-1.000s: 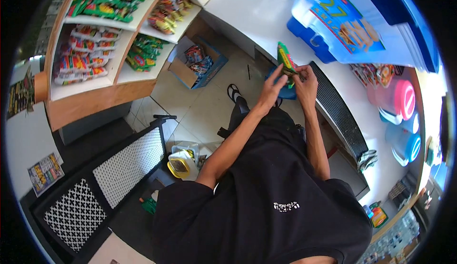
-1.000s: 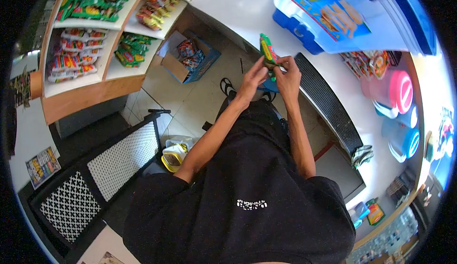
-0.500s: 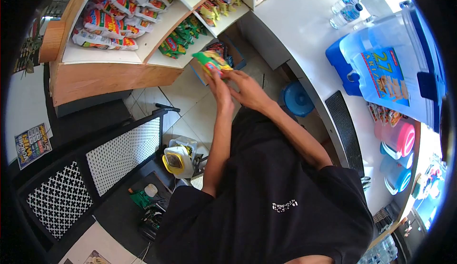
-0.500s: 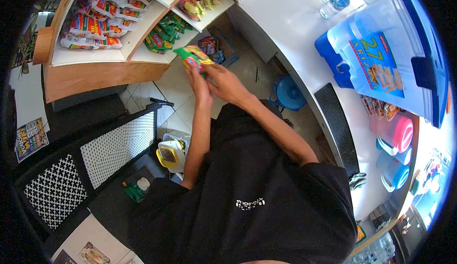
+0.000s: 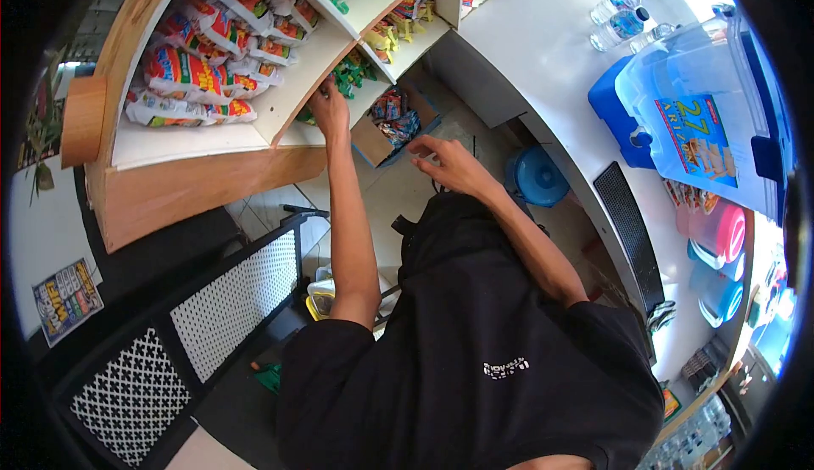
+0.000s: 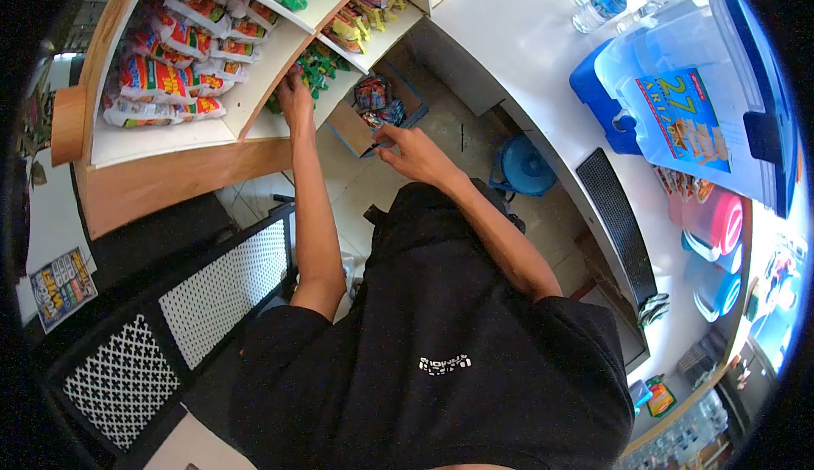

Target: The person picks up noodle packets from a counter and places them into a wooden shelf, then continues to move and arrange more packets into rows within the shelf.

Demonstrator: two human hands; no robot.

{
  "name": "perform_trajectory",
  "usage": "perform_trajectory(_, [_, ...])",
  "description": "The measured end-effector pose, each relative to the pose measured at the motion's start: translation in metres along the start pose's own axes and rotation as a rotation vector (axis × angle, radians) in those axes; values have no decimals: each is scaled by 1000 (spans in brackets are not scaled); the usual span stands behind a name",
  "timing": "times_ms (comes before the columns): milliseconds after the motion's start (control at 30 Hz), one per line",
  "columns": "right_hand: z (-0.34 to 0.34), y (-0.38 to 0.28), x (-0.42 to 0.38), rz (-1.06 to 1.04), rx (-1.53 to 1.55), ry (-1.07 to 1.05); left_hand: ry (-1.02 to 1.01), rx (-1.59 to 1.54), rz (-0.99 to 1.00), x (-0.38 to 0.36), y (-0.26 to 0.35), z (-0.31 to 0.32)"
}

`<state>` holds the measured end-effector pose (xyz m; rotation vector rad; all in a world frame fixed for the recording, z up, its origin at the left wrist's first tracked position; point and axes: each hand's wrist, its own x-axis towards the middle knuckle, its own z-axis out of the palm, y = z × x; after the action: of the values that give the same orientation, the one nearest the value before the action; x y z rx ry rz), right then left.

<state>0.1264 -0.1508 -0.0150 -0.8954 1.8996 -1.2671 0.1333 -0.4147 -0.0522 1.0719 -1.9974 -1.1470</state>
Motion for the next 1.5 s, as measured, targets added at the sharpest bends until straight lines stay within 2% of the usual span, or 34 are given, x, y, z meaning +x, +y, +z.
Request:
perform_trajectory(100, [-3, 7, 1, 70, 29, 45, -76, 54, 62, 10, -15, -7])
perform_trajectory(200, [-6, 14, 0, 91, 53, 72, -249, 198, -42, 9, 16, -25])
perform_trajectory(233, [-6, 16, -2, 90, 60, 77, -209, 238, 54, 16, 3, -24])
perform_trajectory(300, [-7, 18, -7, 111, 70, 73, -206, 155, 42, 24, -16, -23])
perform_trajectory(367, [-11, 24, -11, 124, 83, 86, -195, 102, -26, 6, 24, -23])
perform_trajectory(467, [-21, 31, -23, 161, 121, 140, -110, 8, 89, -9, 30, -18])
perform_trajectory(533, [-32, 32, -35, 211, 153, 187, -96, -5, 67, -1, -16, -13])
perform_trajectory(567, [-38, 34, -39, 243, 152, 201, -96, 10, 41, -8, -22, -16])
perform_trajectory(633, [-59, 40, -59, 326, 147, 277, 89, 54, 18, -51, 2, -8])
perform_trajectory(700, [-73, 50, -76, 320, 190, 356, 110, -74, 152, -74, -16, 0])
perform_trajectory(767, [-85, 65, -96, 346, 204, 445, 45, -138, 132, -102, -31, 15])
perform_trajectory(833, [-97, 78, -121, 401, 271, 550, -64, -181, 52, -139, -33, 38])
perform_trajectory(933, [-109, 95, -166, 454, 401, 728, -511, -229, -17, -184, -28, 66])
perform_trajectory(1033, [-114, 111, -213, 497, 564, 914, -893, -206, 30, -221, 1, 98])
perform_trajectory(1133, [-118, 121, -260, 526, 669, 1057, -1175, -177, 128, -255, 44, 126])
perform_trajectory(1300, [-141, 147, -333, 464, 788, 1324, -1515, -224, 173, -318, 98, 181])
perform_trajectory(1400, [-180, 159, -369, 394, 791, 1510, -1628, -299, 207, -369, 141, 214])
perform_trajectory(1433, [-195, 161, -379, 367, 786, 1569, -1676, -335, 156, -385, 155, 227])
perform_trajectory(1500, [-228, 166, -399, 272, 781, 1647, -1693, -406, 182, -418, 182, 256])
